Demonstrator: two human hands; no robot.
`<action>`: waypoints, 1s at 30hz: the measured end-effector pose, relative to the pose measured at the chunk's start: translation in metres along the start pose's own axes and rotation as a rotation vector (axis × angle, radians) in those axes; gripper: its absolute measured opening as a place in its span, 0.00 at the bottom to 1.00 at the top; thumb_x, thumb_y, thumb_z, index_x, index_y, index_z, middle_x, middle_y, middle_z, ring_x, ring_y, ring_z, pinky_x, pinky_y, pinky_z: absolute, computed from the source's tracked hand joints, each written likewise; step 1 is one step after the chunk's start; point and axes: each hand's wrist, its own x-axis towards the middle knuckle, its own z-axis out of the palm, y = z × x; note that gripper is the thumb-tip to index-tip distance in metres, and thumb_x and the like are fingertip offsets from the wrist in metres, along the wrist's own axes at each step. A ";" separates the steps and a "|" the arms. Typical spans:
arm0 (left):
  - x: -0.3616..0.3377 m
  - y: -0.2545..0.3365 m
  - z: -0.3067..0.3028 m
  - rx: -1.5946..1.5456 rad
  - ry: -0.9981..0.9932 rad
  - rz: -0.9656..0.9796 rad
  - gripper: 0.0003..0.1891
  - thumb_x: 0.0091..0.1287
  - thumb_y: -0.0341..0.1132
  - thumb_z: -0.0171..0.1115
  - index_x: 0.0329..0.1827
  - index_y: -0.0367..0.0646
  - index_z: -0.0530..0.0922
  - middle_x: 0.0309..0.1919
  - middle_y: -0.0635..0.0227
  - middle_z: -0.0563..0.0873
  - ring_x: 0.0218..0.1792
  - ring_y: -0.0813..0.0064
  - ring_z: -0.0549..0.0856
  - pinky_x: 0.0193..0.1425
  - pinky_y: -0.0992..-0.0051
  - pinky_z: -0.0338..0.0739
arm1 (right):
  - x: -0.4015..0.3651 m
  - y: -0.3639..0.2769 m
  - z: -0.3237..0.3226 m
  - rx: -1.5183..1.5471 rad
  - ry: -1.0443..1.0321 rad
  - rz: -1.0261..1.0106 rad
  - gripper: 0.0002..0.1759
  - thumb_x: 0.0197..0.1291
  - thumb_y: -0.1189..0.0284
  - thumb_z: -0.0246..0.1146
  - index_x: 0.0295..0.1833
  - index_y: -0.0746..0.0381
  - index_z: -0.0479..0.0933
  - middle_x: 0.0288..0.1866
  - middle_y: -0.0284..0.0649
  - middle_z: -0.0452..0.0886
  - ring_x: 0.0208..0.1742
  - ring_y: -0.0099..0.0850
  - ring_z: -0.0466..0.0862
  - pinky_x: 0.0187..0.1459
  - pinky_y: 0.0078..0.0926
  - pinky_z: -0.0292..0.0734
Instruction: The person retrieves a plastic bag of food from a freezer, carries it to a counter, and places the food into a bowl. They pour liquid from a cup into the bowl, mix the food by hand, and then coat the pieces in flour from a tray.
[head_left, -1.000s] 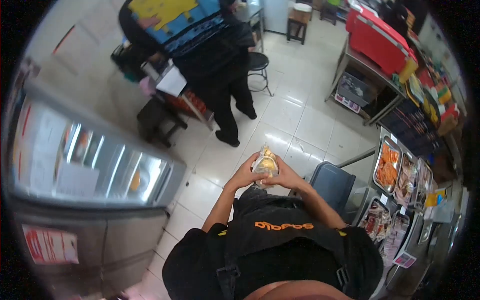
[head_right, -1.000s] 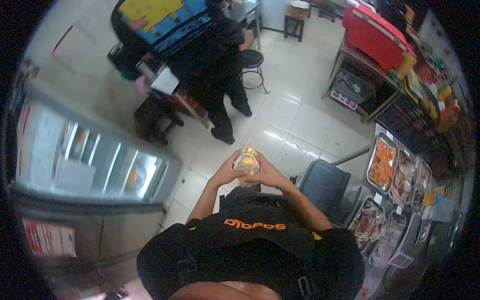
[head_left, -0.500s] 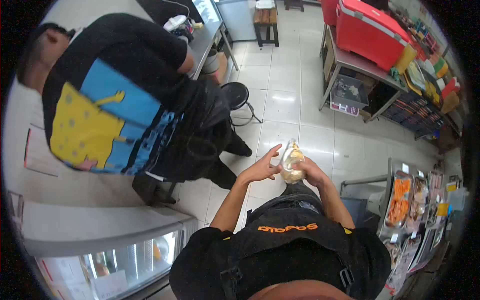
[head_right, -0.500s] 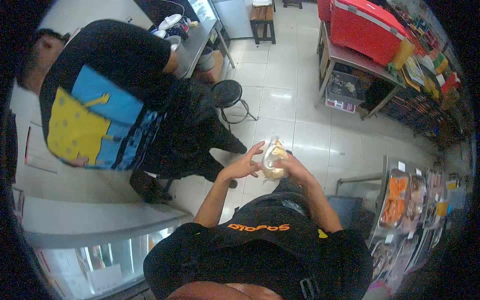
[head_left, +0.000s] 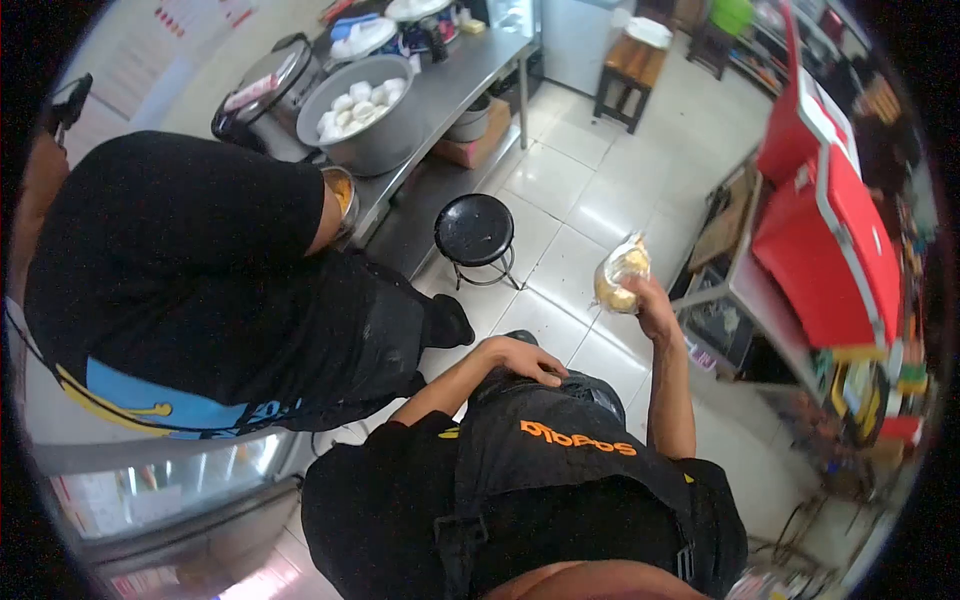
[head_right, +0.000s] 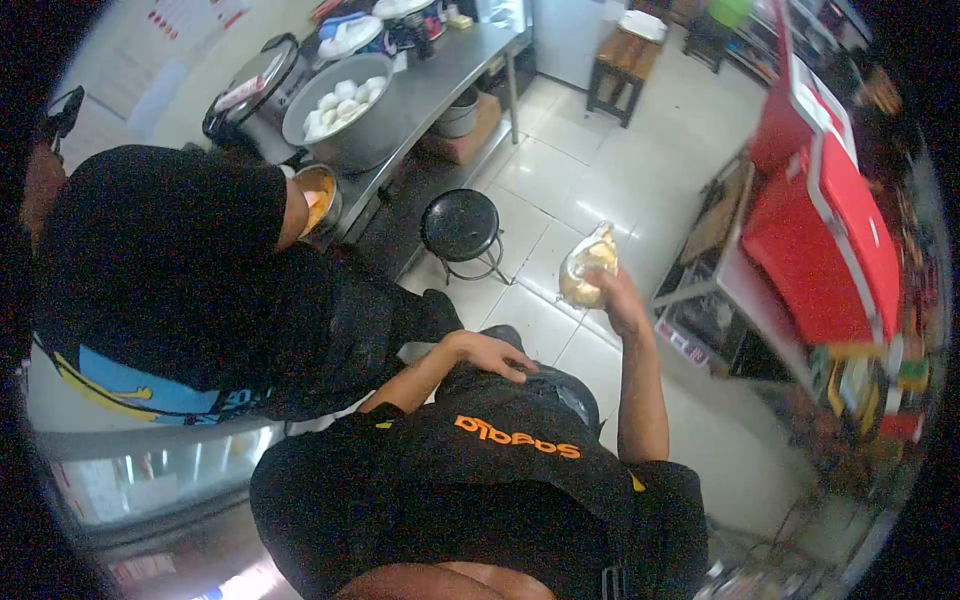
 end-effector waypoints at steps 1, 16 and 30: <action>0.013 -0.005 -0.016 0.001 0.020 -0.007 0.29 0.63 0.55 0.51 0.61 0.44 0.67 0.56 0.57 0.73 0.57 0.65 0.71 0.61 0.70 0.63 | 0.025 -0.018 -0.003 0.027 -0.024 -0.019 0.25 0.49 0.67 0.59 0.52 0.67 0.66 0.44 0.39 0.75 0.42 0.28 0.78 0.42 0.26 0.74; 0.162 -0.003 -0.438 0.295 0.107 0.145 0.12 0.58 0.41 0.59 0.37 0.42 0.81 0.27 0.62 0.83 0.29 0.69 0.79 0.36 0.67 0.72 | 0.391 -0.014 -0.276 0.065 0.371 0.305 0.20 0.52 0.54 0.58 0.47 0.53 0.71 0.32 0.31 0.78 0.27 0.23 0.77 0.20 0.17 0.69; 0.251 0.001 -0.784 0.052 0.271 0.008 0.11 0.47 0.34 0.71 0.22 0.40 0.76 0.23 0.70 0.81 0.27 0.78 0.78 0.33 0.75 0.72 | 0.516 0.035 -0.419 0.315 0.561 0.659 0.24 0.54 0.48 0.51 0.39 0.58 0.72 0.31 0.35 0.76 0.31 0.26 0.76 0.29 0.20 0.73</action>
